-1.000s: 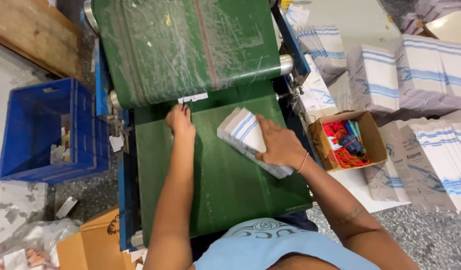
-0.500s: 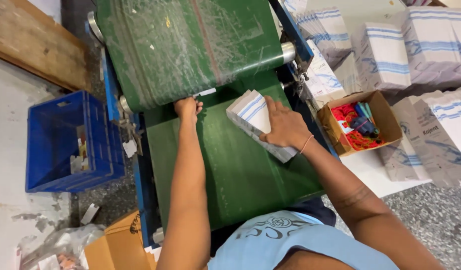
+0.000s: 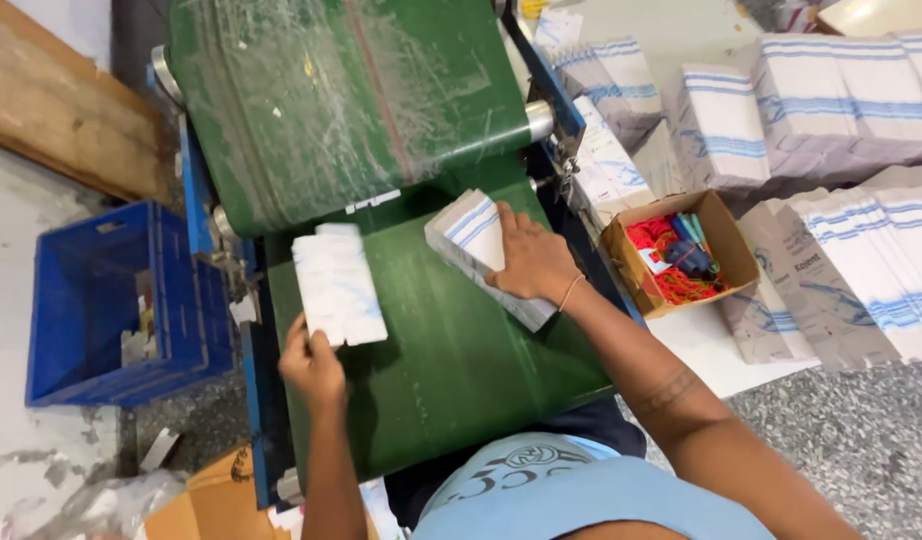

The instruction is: The person repeatedly picks up stacks of small white boxes from a green conveyor belt, aligns them, and places them into a cardboard box. The person continues this process throughout the clip, handling multiple stacks of boxes.

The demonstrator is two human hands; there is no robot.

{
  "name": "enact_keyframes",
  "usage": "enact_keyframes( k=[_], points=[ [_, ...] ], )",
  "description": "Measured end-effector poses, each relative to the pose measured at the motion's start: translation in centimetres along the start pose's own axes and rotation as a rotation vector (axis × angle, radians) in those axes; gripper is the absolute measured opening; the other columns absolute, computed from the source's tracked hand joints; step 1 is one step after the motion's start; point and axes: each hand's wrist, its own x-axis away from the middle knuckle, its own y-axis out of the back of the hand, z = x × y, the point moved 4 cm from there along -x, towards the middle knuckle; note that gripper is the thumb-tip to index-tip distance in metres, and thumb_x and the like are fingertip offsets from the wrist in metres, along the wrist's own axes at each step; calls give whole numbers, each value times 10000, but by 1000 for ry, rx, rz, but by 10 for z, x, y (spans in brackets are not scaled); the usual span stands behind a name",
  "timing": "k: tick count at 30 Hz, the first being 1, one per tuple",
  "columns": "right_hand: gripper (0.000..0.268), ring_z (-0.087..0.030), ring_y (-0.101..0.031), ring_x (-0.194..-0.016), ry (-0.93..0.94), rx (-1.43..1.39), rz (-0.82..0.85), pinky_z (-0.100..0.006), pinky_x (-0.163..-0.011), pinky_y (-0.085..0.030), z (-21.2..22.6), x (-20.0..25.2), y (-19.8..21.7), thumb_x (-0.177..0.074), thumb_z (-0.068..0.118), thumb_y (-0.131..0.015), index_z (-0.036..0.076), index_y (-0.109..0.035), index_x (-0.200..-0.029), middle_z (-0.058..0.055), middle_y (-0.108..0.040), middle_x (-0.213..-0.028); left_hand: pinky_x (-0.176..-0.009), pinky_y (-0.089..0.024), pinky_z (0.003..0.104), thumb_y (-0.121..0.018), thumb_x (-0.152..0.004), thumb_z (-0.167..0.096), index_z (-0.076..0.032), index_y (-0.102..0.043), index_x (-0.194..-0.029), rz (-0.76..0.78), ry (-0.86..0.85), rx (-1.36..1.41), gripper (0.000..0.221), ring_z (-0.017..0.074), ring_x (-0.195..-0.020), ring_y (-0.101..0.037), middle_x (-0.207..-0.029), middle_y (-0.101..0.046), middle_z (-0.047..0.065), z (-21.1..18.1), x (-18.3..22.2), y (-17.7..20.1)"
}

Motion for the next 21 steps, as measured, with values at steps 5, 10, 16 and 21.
enact_keyframes(
  k=[5,10,16,21],
  points=[
    [1210,-440,-571,-1204,-63,0,-73,-437,-1013,-494,9,-15,-9,-725,501,-779,-82,-140,-1570,-280,-513,-1362,-832,-591,393,-678,-789,-24,27,-743,-876,352,-569,-574,119,296,-1007,-731,-1316,-690,184,-100,86,-70],
    [1187,-517,-498,-1315,181,-48,-185,-495,-1075,-458,-7,21,-25,-801,642,-750,-34,-215,-1617,-355,-435,-1470,-878,-592,416,-855,-731,-301,-44,-535,-1159,638,-418,-549,593,373,-1049,-686,-1524,-515,192,-74,101,-148],
    [1278,-556,-406,-1357,400,-214,-145,-543,-1071,-414,-18,70,7,-527,736,-834,143,-374,-1561,-407,-273,-1541,-938,-540,515,-989,-485,-509,-144,-276,-1568,762,-518,-702,1347,474,-1273,-544,-1636,-171,313,-60,87,-171],
    [1168,-507,-450,-1390,421,-238,-266,-535,-1102,-424,-34,26,-3,-589,740,-850,199,-437,-1538,-311,-352,-1606,-973,-569,503,-995,-493,-474,-215,-317,-1600,784,-604,-755,1324,450,-1351,-548,-1661,-298,237,-46,36,-199]
  ],
)
